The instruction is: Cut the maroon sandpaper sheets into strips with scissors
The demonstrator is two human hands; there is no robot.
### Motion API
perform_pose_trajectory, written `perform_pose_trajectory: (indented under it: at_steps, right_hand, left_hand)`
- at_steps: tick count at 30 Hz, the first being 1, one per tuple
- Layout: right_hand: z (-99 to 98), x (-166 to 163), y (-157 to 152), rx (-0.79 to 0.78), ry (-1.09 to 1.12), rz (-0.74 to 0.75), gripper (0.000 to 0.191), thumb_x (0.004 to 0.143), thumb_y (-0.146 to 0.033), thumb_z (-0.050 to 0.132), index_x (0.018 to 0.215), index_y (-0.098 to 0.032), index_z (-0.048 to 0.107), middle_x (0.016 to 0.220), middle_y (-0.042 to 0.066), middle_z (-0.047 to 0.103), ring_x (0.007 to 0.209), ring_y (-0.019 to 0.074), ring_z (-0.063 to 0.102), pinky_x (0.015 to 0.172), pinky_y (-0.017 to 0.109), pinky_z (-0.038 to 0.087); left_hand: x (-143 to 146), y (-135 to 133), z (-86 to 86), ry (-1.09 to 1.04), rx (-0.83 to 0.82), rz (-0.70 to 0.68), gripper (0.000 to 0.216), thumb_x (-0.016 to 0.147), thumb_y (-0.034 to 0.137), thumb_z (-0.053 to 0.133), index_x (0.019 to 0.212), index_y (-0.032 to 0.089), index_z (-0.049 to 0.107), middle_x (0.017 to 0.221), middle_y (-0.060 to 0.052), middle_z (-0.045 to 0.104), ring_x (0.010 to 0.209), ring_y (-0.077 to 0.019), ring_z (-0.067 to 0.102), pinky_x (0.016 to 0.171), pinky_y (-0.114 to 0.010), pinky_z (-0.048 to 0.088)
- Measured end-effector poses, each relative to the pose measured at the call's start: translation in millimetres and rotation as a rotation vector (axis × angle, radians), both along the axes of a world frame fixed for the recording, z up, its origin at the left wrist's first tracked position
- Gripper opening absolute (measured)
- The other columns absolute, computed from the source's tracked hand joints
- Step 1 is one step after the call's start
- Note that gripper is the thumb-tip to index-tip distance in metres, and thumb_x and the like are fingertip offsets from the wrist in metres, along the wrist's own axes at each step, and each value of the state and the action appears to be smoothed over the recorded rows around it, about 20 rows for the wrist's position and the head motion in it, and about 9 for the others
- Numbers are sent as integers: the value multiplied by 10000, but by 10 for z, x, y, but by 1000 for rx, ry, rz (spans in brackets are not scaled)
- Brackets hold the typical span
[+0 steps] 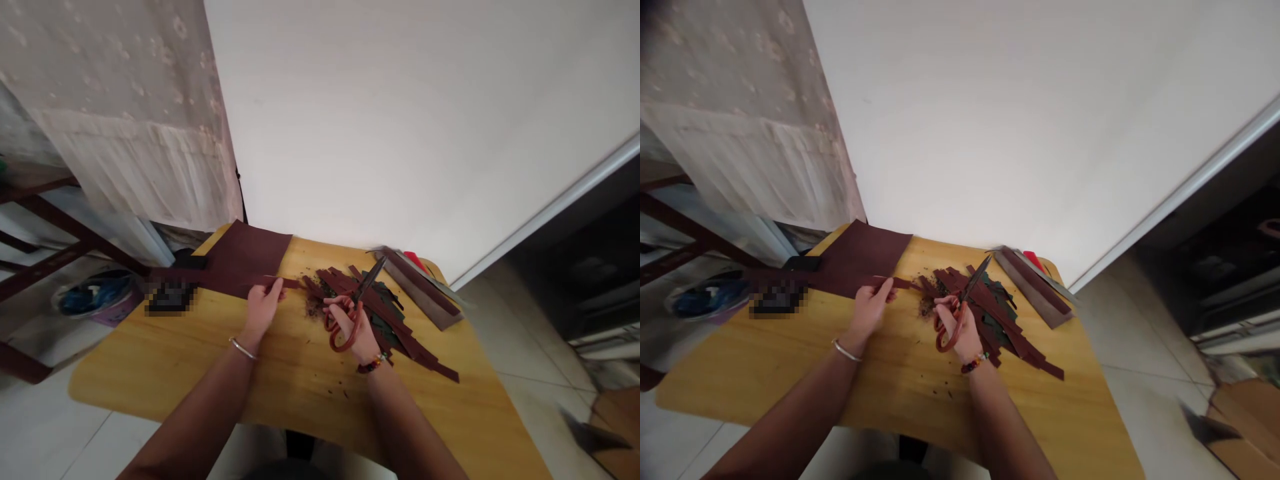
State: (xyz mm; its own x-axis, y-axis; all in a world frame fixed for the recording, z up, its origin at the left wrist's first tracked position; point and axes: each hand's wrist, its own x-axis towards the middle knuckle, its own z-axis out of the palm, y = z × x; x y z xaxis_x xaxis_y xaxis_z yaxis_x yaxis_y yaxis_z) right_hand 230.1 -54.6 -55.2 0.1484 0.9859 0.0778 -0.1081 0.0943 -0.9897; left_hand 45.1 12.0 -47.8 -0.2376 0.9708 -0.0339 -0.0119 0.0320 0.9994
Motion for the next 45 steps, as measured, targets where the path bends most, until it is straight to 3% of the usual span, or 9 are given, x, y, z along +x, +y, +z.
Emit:
perform_pose_trajectory:
  at_steps: [6, 9, 15, 23, 29, 32, 36, 39, 45]
  right_hand:
    - [76, 2, -270, 83, -186, 24, 214, 719, -374, 794, 773, -226, 649, 662, -25, 652, 591, 157, 605, 581, 281, 516]
    - [38, 125, -318, 87, -165, -119, 234, 715, -387, 772, 728, -224, 604, 565, -45, 604, 497, 145, 562, 496, 266, 475]
    - [-7, 540, -251, 136, -56, -542, 340, 729, -490, 730, 814, -247, 508, 655, -20, 672, 501, 145, 601, 515, 275, 502]
    - [-54, 478, -176, 154, -36, -653, 321, 671, -456, 742, 757, -234, 526, 591, -29, 663, 459, 134, 592, 486, 259, 493]
    - [-92, 566, -140, 154, -9, -697, 330, 686, -479, 701, 776, -241, 491, 600, -35, 662, 437, 118, 570, 459, 238, 465]
    - [-99, 554, -93, 148, -5, -707, 314, 697, -468, 690, 777, -243, 487, 603, -35, 659, 440, 119, 573, 453, 236, 458]
    - [-103, 493, -76, 148, -34, -707, 282, 706, -456, 672, 778, -248, 496, 611, -30, 659, 466, 135, 588, 478, 258, 482]
    - [-118, 477, -109, 146, -74, -703, 271, 710, -463, 658, 766, -256, 492, 604, -34, 648, 486, 145, 594, 498, 271, 494]
    - [-184, 560, -132, 109, -138, -732, 263, 700, -470, 637, 762, -257, 496, 589, -52, 617, 502, 146, 584, 540, 284, 498]
  left_hand:
    - [317, -527, -26, 256, 164, -584, 322, 868, 432, 519, 824, 196, 733, 764, -76, 768, 713, -233, 718, 674, -340, 574]
    - [96, -644, -177, 692, 313, -470, 365, 904, 387, 478, 1107, 200, 718, 1142, -127, 766, 1117, -289, 685, 987, -436, 522]
    - [-234, -720, -398, 1439, 195, -377, 706, 926, 510, 432, 1423, 18, 524, 1513, -277, 483, 1452, -402, 386, 1164, -566, 320]
    - [876, -253, -139, 1115, 147, -487, 830, 946, 557, 394, 1510, -51, 346, 1561, -307, 381, 1491, -392, 305, 1195, -525, 257]
    - [41, -474, -333, 1088, 236, -286, 763, 972, 570, 294, 1474, 13, 435, 1503, -299, 483, 1442, -415, 394, 1146, -556, 322]
    - [-312, -1061, -631, 1255, 429, -469, 882, 897, 706, 366, 1427, 17, 518, 1460, -316, 522, 1392, -449, 453, 1126, -586, 334]
    - [-68, -1463, -718, 1402, 523, -691, 1158, 721, 873, 490, 1506, 24, 425, 1547, -317, 402, 1448, -473, 352, 1164, -590, 265]
    - [371, -1258, -513, 1386, 463, -855, 1125, 780, 855, 423, 1538, 25, 359, 1578, -282, 375, 1480, -423, 318, 1184, -557, 247]
    - [858, -492, -113, 1379, 350, -755, 932, 895, 630, 518, 1581, 57, 253, 1662, -223, 208, 1540, -368, 155, 1226, -523, 175]
